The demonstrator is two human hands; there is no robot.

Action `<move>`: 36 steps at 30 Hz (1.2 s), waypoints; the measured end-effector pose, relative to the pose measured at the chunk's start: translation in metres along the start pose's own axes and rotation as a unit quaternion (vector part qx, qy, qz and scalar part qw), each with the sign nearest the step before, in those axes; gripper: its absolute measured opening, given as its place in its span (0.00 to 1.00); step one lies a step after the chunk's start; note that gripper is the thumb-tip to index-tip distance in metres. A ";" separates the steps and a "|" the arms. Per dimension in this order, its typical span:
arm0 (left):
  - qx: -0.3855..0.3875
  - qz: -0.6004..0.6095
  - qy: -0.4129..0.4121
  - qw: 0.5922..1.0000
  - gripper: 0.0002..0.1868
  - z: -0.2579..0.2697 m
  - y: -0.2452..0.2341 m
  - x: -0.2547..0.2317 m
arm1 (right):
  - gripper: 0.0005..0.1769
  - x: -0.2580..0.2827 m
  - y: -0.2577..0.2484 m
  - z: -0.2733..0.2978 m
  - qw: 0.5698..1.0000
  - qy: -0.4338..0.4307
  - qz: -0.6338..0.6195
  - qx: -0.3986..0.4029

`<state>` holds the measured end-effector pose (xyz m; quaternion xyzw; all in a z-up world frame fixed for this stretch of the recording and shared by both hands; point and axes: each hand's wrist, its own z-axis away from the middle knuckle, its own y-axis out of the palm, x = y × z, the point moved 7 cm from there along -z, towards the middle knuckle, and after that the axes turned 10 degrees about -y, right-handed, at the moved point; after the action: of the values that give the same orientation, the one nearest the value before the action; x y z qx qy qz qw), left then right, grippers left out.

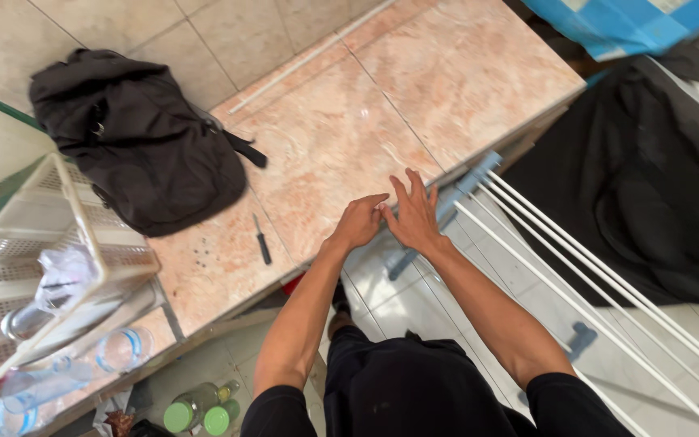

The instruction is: The person assembles a white metal clothes drying rack by inserting horizontal bars into the frame and securing them with a screwdriver. They tighten multiple screws at the joints to stabilize the structure.

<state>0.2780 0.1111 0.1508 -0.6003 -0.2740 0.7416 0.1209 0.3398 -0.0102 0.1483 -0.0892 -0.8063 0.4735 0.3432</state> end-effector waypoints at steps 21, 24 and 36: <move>-0.175 -0.091 -0.114 0.974 0.20 -0.241 -0.287 0.265 | 0.30 0.015 0.239 -0.265 0.966 0.136 -0.097 0.197; -0.165 -0.147 -0.140 0.965 0.26 -0.267 -0.285 0.287 | 0.29 0.010 0.264 -0.277 0.961 0.146 -0.107 0.209; -0.085 -0.351 -0.199 0.911 0.19 -0.288 -0.271 0.321 | 0.28 0.002 0.296 -0.268 0.945 0.180 -0.135 0.236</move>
<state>0.4328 0.5717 -0.0011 -0.3132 -0.5477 0.7291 0.2651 0.4559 0.3368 -0.0101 0.0202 -0.6003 0.5757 0.5547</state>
